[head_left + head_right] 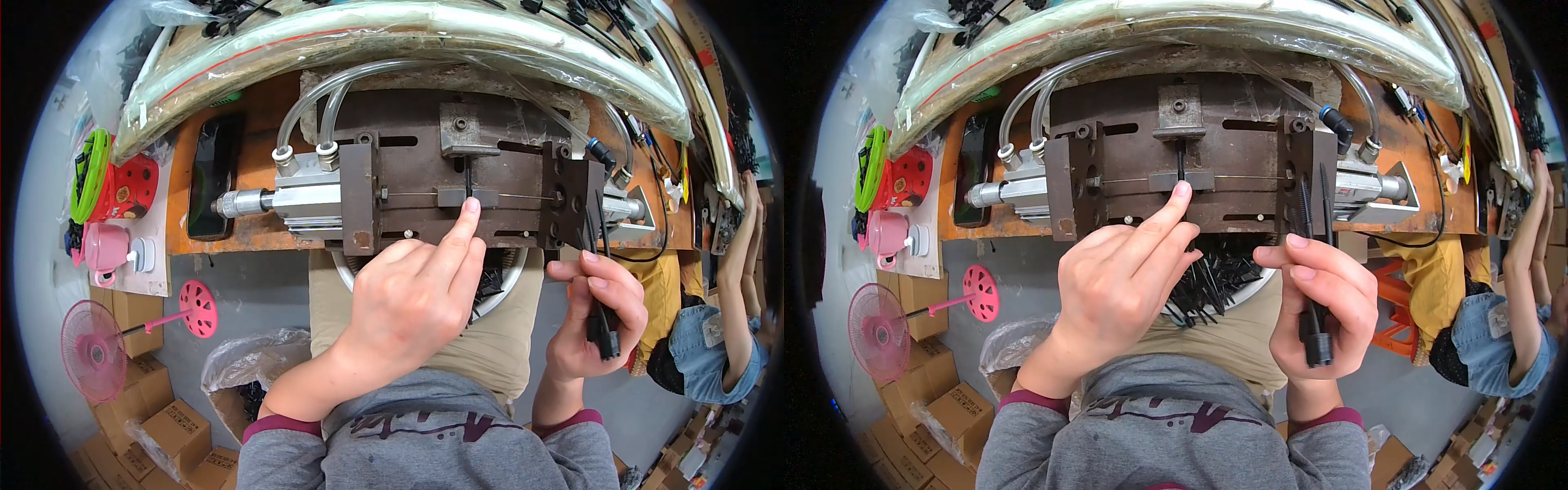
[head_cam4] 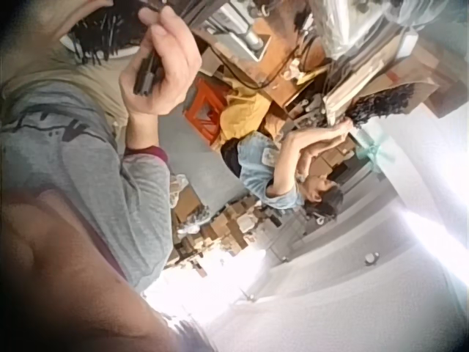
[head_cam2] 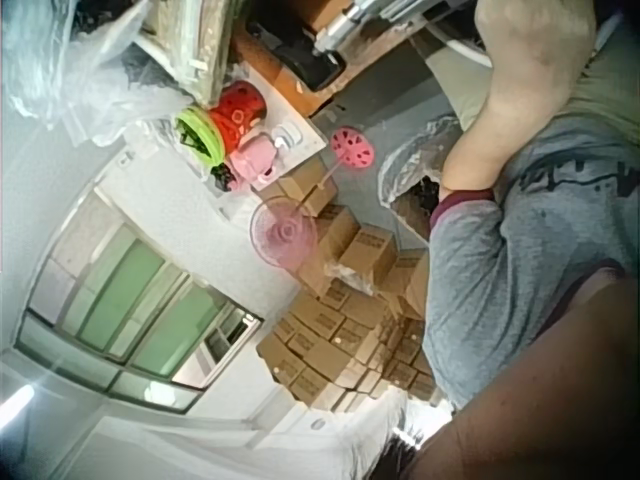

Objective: The recorder is assembling small black cable connectors by placing components into a pneumatic press machine.

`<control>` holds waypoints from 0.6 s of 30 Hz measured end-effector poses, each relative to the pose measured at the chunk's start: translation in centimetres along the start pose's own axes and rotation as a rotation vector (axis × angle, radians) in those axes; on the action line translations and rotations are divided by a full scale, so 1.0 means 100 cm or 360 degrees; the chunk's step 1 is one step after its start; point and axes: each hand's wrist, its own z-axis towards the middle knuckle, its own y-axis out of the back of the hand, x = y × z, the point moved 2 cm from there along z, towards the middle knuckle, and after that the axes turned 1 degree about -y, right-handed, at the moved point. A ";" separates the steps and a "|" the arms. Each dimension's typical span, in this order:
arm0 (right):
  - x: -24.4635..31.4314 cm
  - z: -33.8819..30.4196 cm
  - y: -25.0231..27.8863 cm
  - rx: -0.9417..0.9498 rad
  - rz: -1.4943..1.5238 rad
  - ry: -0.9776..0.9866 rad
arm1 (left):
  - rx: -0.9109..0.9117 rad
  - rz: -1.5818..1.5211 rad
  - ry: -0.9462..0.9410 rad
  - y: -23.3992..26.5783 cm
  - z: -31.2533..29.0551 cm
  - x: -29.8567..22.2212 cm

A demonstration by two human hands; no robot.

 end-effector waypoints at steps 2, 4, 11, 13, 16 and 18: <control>-0.001 -0.001 0.001 -0.0024 0.0062 0.0043 | 0.0036 -0.0005 0.0019 0.002 0.000 0.000; -0.002 -0.003 0.000 0.0005 -0.0005 0.0118 | 0.0026 -0.0041 0.0031 0.002 0.000 0.001; 0.006 0.001 -0.006 0.0203 -0.0358 0.0396 | -0.0016 -0.1480 0.0123 0.023 -0.002 -0.006; 0.013 0.002 -0.011 0.0324 -0.0376 0.0415 | -0.0033 -0.1457 0.0082 0.024 -0.002 -0.006; 0.012 0.004 -0.015 0.0331 -0.0386 0.0474 | -0.0047 -0.1415 0.0112 0.027 -0.001 -0.006; 0.011 0.006 -0.016 0.0312 -0.0390 0.0476 | -0.0045 -0.1396 0.0164 0.031 -0.002 -0.006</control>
